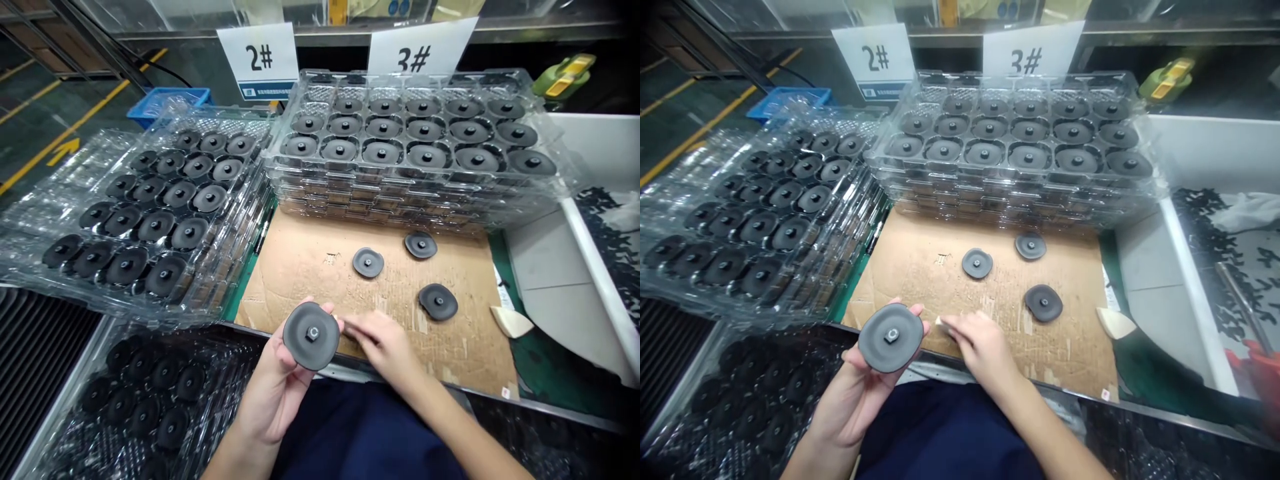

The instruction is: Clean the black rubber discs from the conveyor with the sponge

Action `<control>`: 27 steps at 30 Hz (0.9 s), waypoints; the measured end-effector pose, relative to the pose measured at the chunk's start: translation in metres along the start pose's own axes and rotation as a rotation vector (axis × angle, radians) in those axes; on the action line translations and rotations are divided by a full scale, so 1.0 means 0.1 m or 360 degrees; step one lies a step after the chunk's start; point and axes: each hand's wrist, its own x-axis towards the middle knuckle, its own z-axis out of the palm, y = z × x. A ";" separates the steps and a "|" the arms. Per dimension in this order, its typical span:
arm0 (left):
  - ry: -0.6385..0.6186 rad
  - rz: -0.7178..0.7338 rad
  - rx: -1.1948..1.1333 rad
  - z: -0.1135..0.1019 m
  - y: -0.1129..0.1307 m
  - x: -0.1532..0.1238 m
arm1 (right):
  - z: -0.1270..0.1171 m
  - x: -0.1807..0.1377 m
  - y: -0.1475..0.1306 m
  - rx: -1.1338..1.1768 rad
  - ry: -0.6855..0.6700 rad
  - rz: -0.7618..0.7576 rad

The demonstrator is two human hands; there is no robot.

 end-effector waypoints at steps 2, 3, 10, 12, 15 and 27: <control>-0.0023 -0.0002 0.0002 0.02 0.01 0.00 | 0.05 -0.04 0.05 -0.0006 -0.0025 0.0019; -0.0036 0.0000 0.0003 0.04 0.00 0.01 | 0.03 -0.04 0.01 -0.0010 -0.0011 0.0043; -0.0052 0.0011 -0.0023 0.07 -0.10 0.01 | -0.38 0.13 -0.91 0.0220 0.0322 -0.0244; -0.0068 -0.0032 -0.0011 0.05 -0.11 0.01 | -0.41 0.17 -1.08 0.0213 -0.0021 -0.0407; -0.0049 -0.0008 0.0000 0.01 -0.12 0.01 | -0.39 0.24 -1.12 0.0128 -0.0428 -0.0315; -0.0158 -0.0104 0.0011 0.06 -0.09 0.01 | -0.67 0.03 -1.02 -0.0048 -0.0418 -0.0001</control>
